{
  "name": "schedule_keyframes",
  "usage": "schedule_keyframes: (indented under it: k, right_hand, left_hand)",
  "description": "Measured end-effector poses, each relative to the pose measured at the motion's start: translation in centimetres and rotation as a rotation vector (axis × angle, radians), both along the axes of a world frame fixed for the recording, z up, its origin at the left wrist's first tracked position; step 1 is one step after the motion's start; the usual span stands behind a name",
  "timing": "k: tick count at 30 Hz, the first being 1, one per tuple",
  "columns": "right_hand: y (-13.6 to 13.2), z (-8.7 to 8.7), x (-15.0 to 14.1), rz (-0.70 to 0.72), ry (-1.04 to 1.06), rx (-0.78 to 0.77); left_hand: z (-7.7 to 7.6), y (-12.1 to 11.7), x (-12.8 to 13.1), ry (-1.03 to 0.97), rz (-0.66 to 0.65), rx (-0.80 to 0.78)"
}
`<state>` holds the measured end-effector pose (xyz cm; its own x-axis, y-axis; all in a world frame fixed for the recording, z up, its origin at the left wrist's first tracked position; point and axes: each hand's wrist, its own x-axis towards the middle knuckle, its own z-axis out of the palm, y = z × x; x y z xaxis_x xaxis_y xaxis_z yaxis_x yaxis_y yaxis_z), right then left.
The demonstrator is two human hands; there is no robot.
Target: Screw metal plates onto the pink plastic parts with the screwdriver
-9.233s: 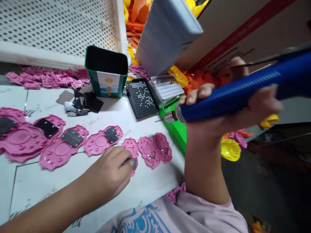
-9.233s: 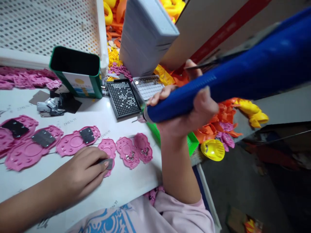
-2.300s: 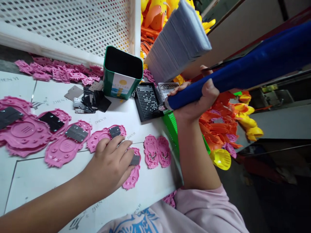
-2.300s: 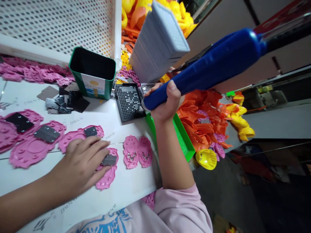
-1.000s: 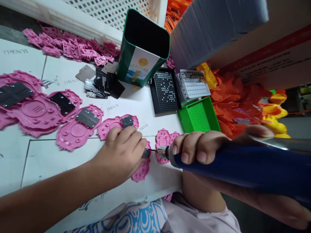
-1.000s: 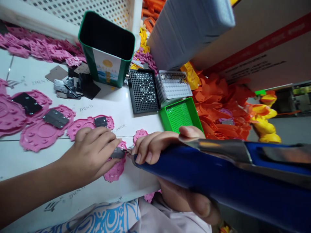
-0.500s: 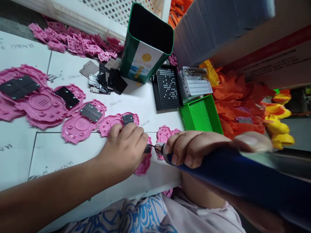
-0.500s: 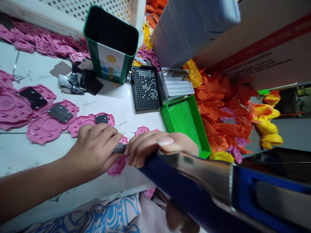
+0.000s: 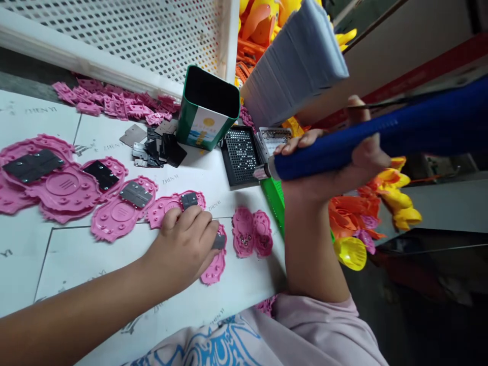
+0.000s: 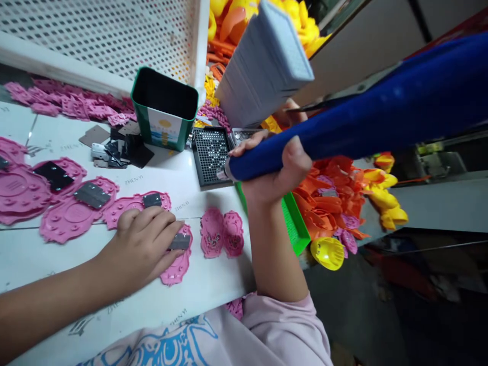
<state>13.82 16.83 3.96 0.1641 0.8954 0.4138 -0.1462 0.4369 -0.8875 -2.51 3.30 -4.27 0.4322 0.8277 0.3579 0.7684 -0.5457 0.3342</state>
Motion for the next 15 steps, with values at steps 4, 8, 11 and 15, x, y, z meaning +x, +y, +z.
schedule_keyframes:
  k: [4, 8, 11, 15]
  right_hand:
    - [2.4, -1.2, -0.3, -0.07, -0.036, -0.021]
    - [3.0, -2.0, -0.4, -0.109, -0.038, -0.022]
    - [3.0, -2.1, -0.6, -0.102, -0.022, -0.011]
    - [3.0, -2.0, -0.6, -0.099, -0.038, -0.025]
  left_hand:
    - [0.0, 0.0, 0.0, 0.007, -0.002, 0.0]
    - [0.0, 0.0, 0.0, 0.011, 0.004, -0.01]
    - [0.0, -0.1, 0.0, 0.012, 0.0, -0.019]
    - [0.0, 0.0, 0.0, 0.015, 0.005, -0.01]
